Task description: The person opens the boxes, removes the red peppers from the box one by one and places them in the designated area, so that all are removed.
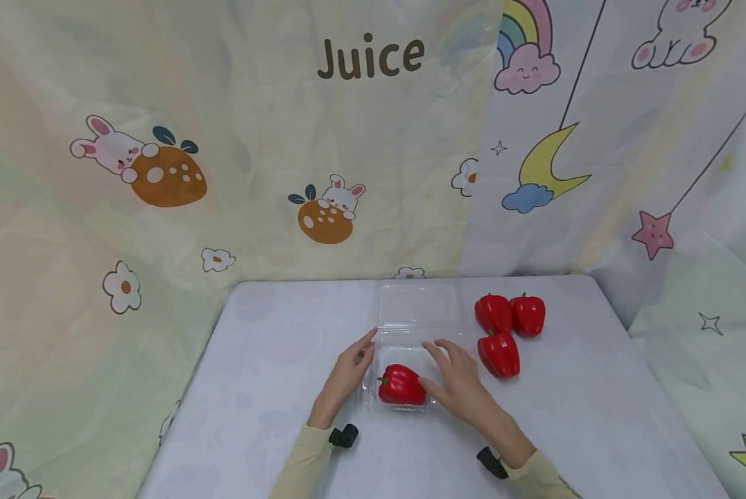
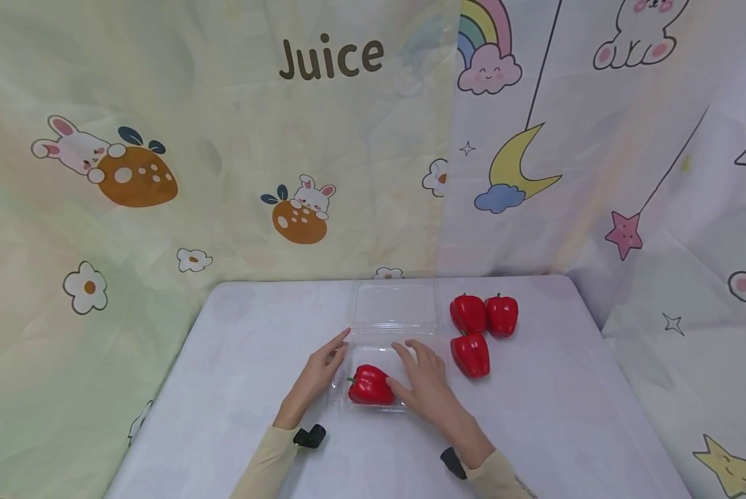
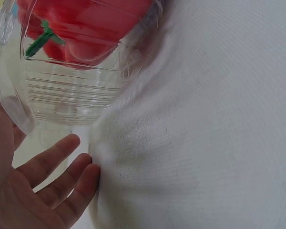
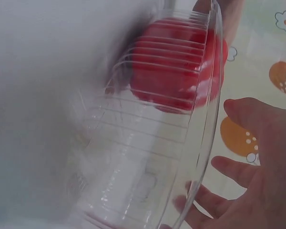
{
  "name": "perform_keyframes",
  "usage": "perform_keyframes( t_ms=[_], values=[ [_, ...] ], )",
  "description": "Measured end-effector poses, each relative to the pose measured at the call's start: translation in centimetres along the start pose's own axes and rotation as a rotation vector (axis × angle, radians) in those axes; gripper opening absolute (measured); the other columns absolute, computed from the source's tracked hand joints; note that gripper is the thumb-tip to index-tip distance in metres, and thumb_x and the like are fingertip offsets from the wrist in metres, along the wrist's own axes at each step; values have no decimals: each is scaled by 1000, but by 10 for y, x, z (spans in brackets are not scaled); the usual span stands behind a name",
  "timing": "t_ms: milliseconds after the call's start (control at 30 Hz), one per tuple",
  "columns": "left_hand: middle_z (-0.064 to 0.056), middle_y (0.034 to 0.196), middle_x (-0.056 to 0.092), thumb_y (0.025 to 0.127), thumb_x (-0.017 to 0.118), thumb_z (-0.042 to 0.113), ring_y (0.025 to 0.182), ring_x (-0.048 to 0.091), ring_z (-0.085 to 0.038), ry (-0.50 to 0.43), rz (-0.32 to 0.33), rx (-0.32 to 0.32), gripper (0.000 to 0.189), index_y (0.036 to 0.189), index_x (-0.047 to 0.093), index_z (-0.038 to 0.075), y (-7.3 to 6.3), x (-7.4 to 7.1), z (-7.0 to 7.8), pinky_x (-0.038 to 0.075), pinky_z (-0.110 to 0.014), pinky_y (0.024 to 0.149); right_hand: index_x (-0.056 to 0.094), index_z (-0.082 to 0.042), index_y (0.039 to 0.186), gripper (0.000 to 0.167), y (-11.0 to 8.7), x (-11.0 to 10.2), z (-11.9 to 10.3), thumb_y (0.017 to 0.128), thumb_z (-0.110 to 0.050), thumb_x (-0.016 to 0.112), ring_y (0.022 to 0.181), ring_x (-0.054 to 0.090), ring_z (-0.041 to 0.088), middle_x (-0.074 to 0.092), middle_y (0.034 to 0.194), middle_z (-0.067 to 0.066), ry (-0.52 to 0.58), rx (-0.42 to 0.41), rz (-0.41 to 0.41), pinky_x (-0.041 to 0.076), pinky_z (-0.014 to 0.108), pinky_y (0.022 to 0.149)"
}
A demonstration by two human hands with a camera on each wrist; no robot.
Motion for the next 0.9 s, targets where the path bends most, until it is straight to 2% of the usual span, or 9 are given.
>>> perform_keyframes(
  t_ms=[367,633,900],
  values=[
    [-11,137,63,106,51,32,112,66,-24,-9,-1,5,47,152,44,34,-1,0,2,59,-45,91,46,-21,149,88,0,11,-9,73,-36,88,137,43,33,46,147,12,7,0,-31,41,65,109],
    [-11,136,64,106,51,32,111,66,-24,-13,0,8,48,153,44,30,-1,0,1,59,-46,92,48,-18,147,84,1,18,-19,74,-32,87,136,43,35,47,146,14,36,-39,-59,38,65,110],
    [-11,137,64,106,50,33,112,67,-26,0,-2,-2,47,153,44,31,-1,1,0,59,-48,91,46,-23,149,88,2,24,-24,73,-36,88,136,43,32,46,148,11,44,-66,-111,37,65,111]
  ],
)
Point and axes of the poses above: each hand's wrist, its own y-axis towards the middle knuckle, its own x-axis out of the palm, z = x × y, the point moved 7 cm from there along y, towards the middle knuckle
